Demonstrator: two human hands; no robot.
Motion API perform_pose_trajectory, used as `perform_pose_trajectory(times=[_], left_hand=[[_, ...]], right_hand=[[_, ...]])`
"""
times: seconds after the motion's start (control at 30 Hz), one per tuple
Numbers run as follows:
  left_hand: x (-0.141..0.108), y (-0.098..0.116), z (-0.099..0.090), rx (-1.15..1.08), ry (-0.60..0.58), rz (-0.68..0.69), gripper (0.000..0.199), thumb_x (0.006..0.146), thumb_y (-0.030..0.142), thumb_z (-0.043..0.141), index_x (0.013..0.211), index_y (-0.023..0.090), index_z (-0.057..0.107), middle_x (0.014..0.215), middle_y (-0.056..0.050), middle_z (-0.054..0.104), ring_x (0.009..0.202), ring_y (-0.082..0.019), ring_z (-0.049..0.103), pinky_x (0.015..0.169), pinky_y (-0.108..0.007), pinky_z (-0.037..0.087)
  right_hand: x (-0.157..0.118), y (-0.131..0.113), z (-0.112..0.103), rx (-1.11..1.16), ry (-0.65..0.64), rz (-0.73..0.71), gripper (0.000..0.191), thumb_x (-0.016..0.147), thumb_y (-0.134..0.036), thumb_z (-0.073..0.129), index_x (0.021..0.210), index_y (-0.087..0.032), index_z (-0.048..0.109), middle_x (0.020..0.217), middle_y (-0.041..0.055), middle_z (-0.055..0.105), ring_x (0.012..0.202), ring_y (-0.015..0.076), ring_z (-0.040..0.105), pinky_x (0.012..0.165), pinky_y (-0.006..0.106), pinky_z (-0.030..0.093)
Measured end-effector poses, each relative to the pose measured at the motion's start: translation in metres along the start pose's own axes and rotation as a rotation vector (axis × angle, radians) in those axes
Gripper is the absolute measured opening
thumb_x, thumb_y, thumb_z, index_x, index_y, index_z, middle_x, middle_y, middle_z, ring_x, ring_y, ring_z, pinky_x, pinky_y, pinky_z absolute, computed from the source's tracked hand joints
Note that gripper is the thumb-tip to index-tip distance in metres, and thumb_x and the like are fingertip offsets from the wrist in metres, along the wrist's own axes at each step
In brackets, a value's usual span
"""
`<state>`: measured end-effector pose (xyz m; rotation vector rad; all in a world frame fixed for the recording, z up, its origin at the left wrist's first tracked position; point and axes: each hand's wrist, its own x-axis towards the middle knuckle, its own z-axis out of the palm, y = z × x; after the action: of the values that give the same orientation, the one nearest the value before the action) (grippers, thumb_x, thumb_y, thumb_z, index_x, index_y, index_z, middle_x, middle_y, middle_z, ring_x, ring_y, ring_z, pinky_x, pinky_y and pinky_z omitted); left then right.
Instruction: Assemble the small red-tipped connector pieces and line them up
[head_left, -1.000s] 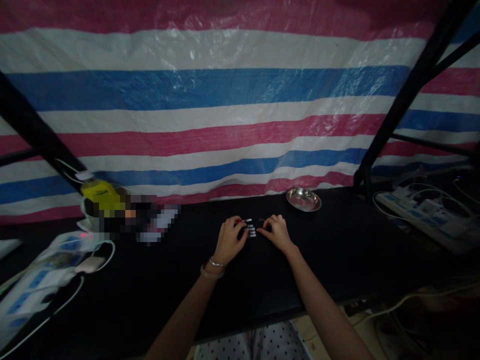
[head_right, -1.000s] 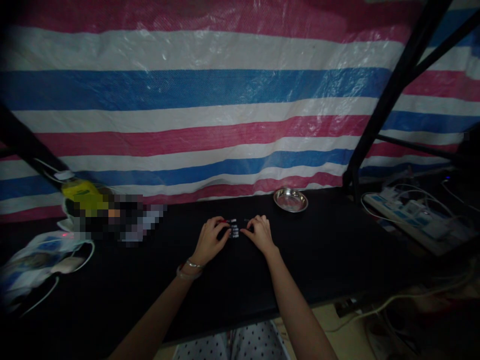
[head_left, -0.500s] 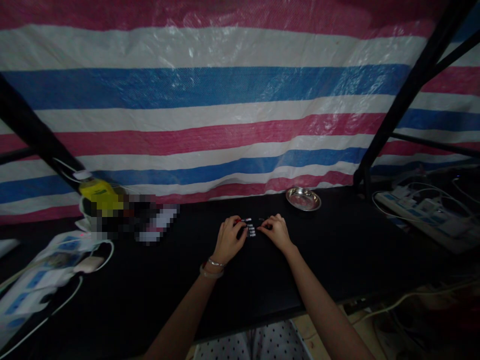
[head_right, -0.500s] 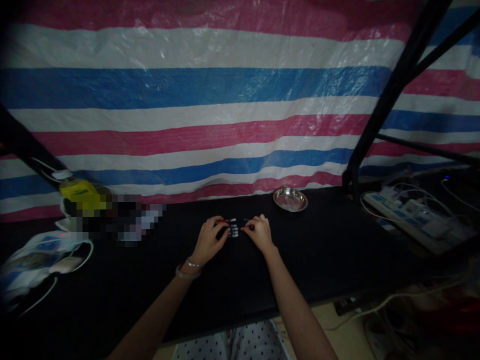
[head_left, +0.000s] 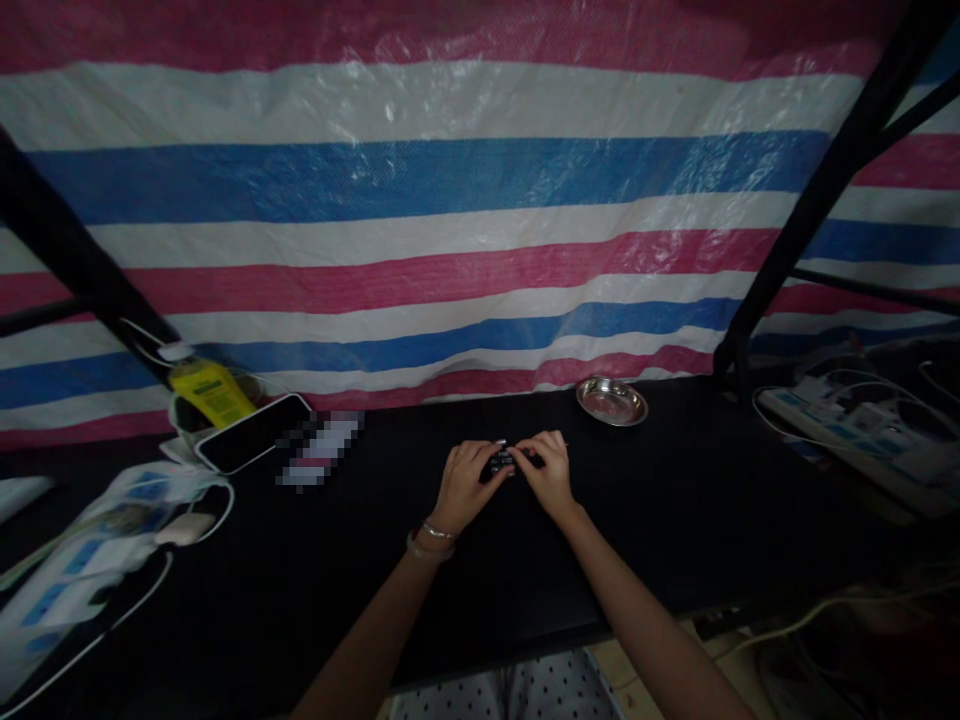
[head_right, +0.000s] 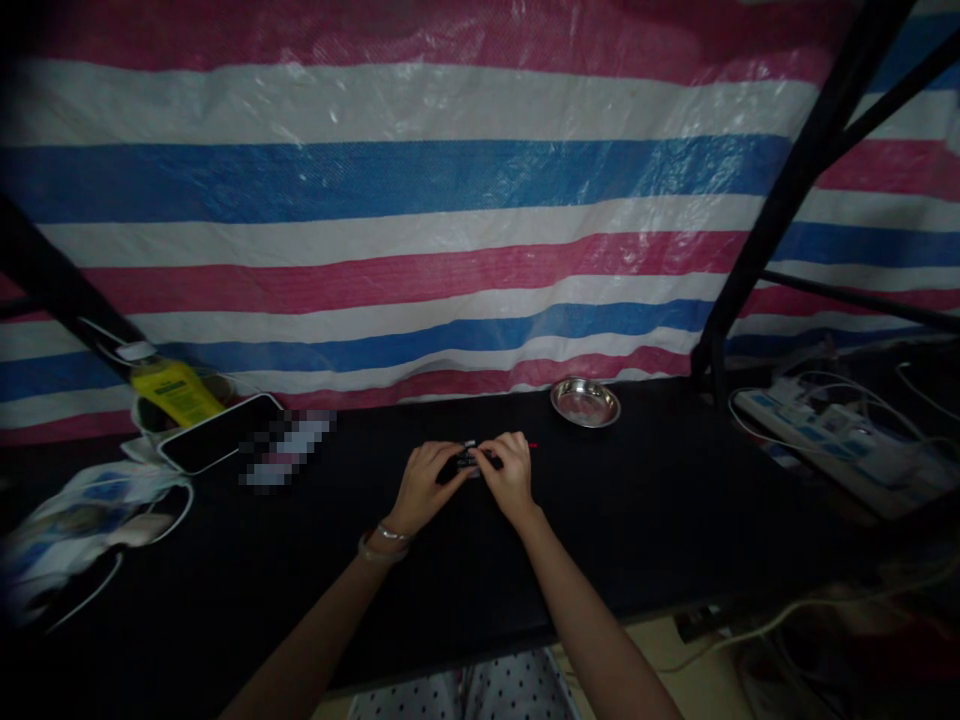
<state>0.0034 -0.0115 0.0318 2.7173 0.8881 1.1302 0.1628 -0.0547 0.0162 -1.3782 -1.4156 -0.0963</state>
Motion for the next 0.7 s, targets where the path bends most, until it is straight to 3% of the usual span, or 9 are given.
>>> perform_pose_trajectory(times=[0.23,0.7], left_hand=[[-0.002,-0.001,0.004,-0.066,0.083,0.042,0.021,0.086,0.032,0.054,0.102,0.021,0.060,0.095,-0.006,0.067,0.089,-0.019,0.059,0.079,-0.036,0.045],[-0.003,-0.001,0.010,-0.117,0.121,0.010,0.021,0.086,0.023,0.049,0.104,0.021,0.060,0.094,-0.005,0.068,0.088,-0.017,0.062,0.078,-0.035,0.047]], right_hand=[[-0.006,-0.017,0.009,0.142,0.076,-0.046,0.015,0.082,-0.034,0.060,0.075,-0.021,0.067,0.063,-0.0001,0.053,0.068,0.0157,0.050,0.069,0.032,0.041],[-0.009,-0.022,0.006,0.151,0.033,-0.060,0.013,0.085,-0.029,0.057,0.080,-0.022,0.067,0.074,0.0028,0.065,0.075,0.0183,0.055,0.073,0.036,0.044]])
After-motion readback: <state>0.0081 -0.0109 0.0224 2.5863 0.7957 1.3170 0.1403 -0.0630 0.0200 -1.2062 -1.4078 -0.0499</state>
